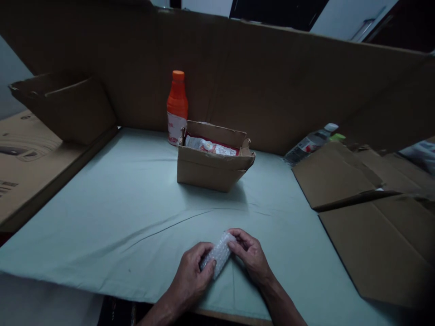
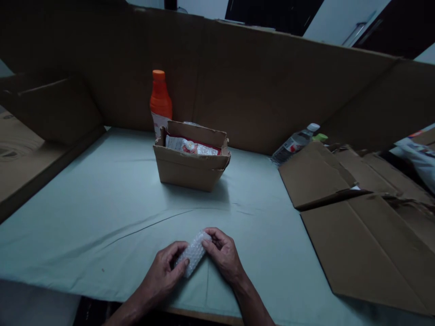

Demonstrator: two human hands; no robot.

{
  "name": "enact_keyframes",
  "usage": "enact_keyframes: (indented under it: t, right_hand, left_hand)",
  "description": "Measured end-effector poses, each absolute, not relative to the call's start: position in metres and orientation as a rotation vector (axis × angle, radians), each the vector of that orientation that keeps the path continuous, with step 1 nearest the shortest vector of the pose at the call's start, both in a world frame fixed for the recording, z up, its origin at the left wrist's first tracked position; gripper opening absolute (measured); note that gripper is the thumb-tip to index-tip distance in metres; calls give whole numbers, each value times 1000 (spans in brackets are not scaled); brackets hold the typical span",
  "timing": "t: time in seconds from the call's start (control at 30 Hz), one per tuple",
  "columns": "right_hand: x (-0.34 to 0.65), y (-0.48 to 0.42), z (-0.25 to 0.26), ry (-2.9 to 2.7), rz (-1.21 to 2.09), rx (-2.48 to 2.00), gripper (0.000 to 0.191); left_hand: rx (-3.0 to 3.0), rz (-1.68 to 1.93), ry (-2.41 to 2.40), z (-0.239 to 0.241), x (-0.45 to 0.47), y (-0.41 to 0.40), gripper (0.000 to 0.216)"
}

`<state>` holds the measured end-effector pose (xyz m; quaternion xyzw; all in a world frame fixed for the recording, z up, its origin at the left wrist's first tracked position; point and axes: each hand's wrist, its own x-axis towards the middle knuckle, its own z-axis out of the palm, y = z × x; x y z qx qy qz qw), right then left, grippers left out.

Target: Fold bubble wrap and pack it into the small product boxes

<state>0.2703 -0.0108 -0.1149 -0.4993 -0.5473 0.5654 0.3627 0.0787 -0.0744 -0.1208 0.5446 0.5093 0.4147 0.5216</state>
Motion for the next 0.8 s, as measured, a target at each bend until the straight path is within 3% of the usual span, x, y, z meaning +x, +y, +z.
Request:
enact_keyframes:
  t: [0.8]
  right_hand:
    - [247, 1, -104, -1495, 1568, -1204, 37]
  left_hand:
    - [1302, 976, 1291, -104, 46, -60, 26]
